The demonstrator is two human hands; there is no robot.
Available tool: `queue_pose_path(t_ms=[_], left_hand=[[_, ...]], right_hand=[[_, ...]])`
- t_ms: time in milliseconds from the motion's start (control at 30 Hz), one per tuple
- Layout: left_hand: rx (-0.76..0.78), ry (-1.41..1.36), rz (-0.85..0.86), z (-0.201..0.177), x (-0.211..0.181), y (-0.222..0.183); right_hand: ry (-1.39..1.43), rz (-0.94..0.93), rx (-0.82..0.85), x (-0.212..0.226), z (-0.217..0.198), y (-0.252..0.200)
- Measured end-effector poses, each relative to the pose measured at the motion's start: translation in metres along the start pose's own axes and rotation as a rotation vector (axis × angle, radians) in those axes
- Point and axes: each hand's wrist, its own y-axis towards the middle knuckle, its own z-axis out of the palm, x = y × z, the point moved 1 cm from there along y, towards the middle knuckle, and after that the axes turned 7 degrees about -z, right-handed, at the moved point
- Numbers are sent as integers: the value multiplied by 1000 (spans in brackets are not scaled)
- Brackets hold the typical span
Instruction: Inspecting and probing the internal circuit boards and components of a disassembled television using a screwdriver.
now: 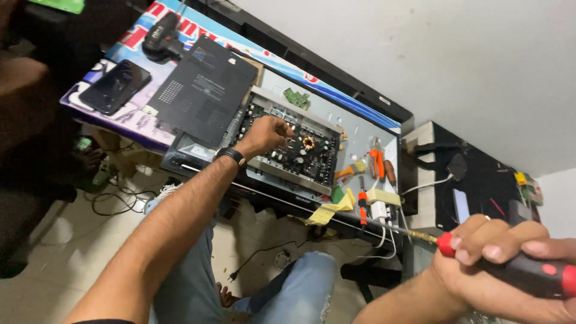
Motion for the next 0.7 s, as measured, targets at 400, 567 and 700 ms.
queue_pose_path(t_ms=[400, 567, 700], left_hand=[[-131, 330, -94, -131, 46, -75], [-38, 508, -201, -139, 57, -81], [-11, 591, -199, -137, 66, -74]], right_hand=[[-458, 678, 383, -47, -23, -127], [-542, 829, 408, -80, -29, -189], [-532, 1073, 354, -94, -28, -230]])
